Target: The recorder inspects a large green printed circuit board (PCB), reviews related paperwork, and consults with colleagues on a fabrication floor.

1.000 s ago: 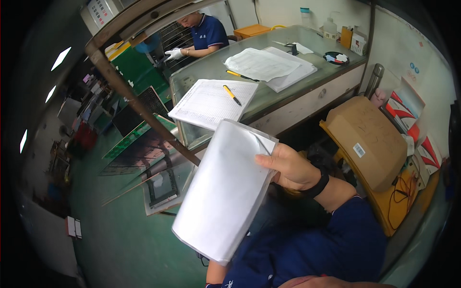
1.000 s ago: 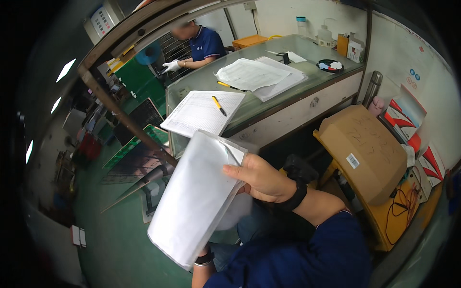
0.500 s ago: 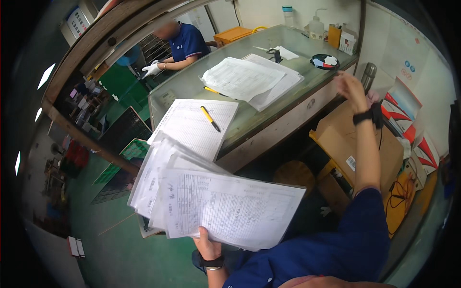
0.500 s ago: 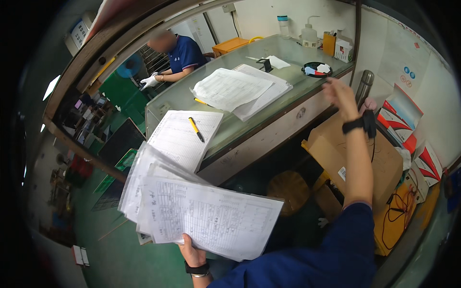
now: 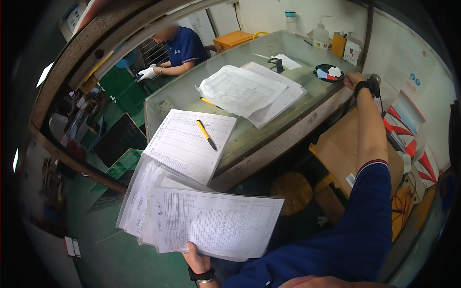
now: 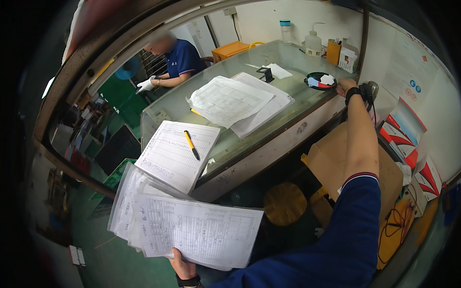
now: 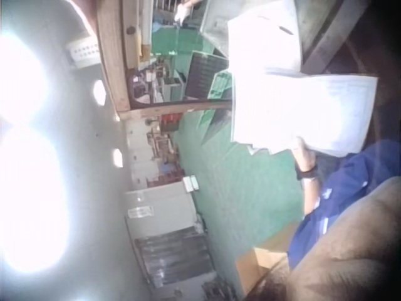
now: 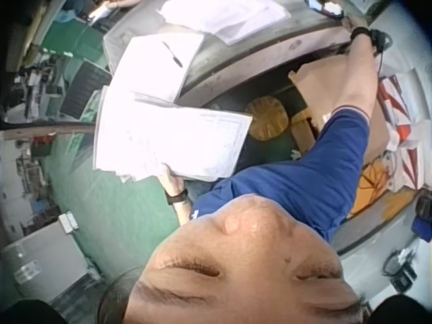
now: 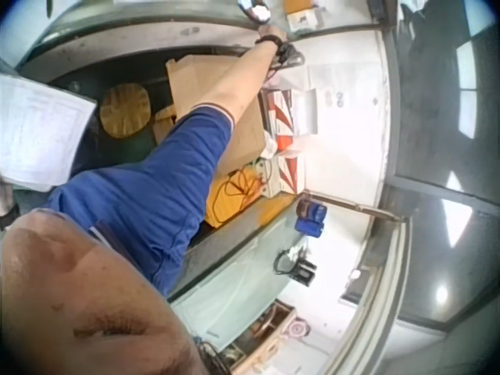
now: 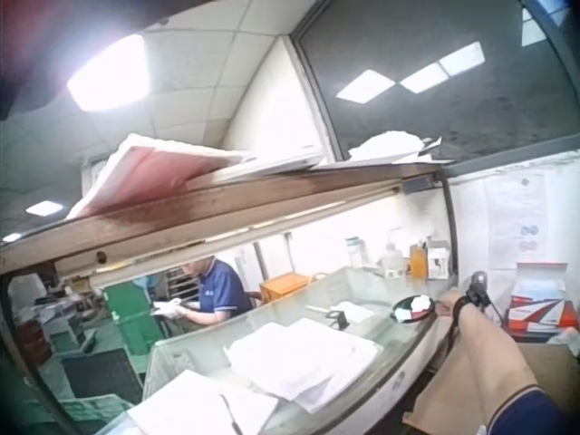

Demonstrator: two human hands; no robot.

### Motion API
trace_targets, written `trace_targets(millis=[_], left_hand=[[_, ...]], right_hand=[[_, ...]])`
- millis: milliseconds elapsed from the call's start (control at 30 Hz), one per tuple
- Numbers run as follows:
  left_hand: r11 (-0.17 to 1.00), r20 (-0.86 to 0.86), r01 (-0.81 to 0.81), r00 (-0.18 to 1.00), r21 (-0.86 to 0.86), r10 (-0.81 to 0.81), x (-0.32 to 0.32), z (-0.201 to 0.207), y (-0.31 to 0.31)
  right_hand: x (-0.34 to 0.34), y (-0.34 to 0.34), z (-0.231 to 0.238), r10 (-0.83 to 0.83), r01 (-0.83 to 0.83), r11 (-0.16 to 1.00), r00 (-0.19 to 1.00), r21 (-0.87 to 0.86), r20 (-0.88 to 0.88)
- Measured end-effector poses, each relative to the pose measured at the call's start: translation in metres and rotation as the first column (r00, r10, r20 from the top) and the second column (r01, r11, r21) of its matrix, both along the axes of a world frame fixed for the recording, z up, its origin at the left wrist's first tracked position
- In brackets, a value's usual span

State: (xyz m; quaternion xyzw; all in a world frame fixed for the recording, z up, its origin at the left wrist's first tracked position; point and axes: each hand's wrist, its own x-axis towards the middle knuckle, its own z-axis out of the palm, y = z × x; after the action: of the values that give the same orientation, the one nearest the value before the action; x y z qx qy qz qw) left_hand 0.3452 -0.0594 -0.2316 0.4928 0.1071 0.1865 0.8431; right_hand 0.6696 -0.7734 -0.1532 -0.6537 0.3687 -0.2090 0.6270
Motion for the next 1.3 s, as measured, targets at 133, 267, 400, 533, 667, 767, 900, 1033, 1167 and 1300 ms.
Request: trace_targets(millis=[133,267,400,533,667,767,900,1033,1167,1300], left_hand=[[1.000,-0.002,-0.014,1.000,0.007,0.014,-0.001,-0.007,0.007],[1.000,-0.021,-0.022,1.000,-0.016,0.021,0.000,-0.008,0.006],[1.000,-0.056,-0.016,0.998,0.019,0.017,0.003,-0.009,0.004],[0.998,-0.086,-0.029,0.996,0.056,0.033,0.001,-0.004,-0.001],[0.998,-0.066,0.005,0.998,0.063,-0.001,-0.002,-0.011,0.010],[0.998,-0.062,-0.017,0.998,0.058,0.021,-0.001,-0.011,0.012],[1.000,-0.058,0.018,0.998,0.024,-0.017,0.000,-0.010,0.010],[0.998,-0.020,0.065,0.998,0.006,-0.065,0.000,-0.012,0.014],[1.000,-0.022,0.030,0.999,-0.008,-0.030,-0.007,-0.010,0.013],[0.999,-0.024,-0.001,1.000,-0.050,0.000,-0.020,-0.014,0.020]], right_hand=[[0.001,0.014,0.006,-0.029,0.029,0.992,1.000,0.122,-0.002],[-0.003,0.008,0.006,0.020,-0.040,0.981,0.994,0.189,0.108],[-0.005,0.021,0.011,0.017,-0.054,0.966,0.989,0.252,0.147],[-0.004,0.019,0.008,-0.016,0.000,0.982,0.996,0.188,0.086],[-0.020,0.008,0.022,0.007,-0.064,0.980,0.958,0.190,0.287],[-0.037,0.028,0.042,0.100,-0.205,0.957,0.895,0.204,0.434],[-0.041,0.114,0.066,0.232,-0.317,0.938,0.875,0.139,0.425],[0.006,0.197,0.069,0.463,-0.514,0.852,0.829,0.098,0.314],[0.064,0.270,0.056,0.523,-0.603,0.778,0.778,0.177,0.349],[0.100,0.310,0.040,0.525,-0.572,0.798,0.815,0.192,0.245]])
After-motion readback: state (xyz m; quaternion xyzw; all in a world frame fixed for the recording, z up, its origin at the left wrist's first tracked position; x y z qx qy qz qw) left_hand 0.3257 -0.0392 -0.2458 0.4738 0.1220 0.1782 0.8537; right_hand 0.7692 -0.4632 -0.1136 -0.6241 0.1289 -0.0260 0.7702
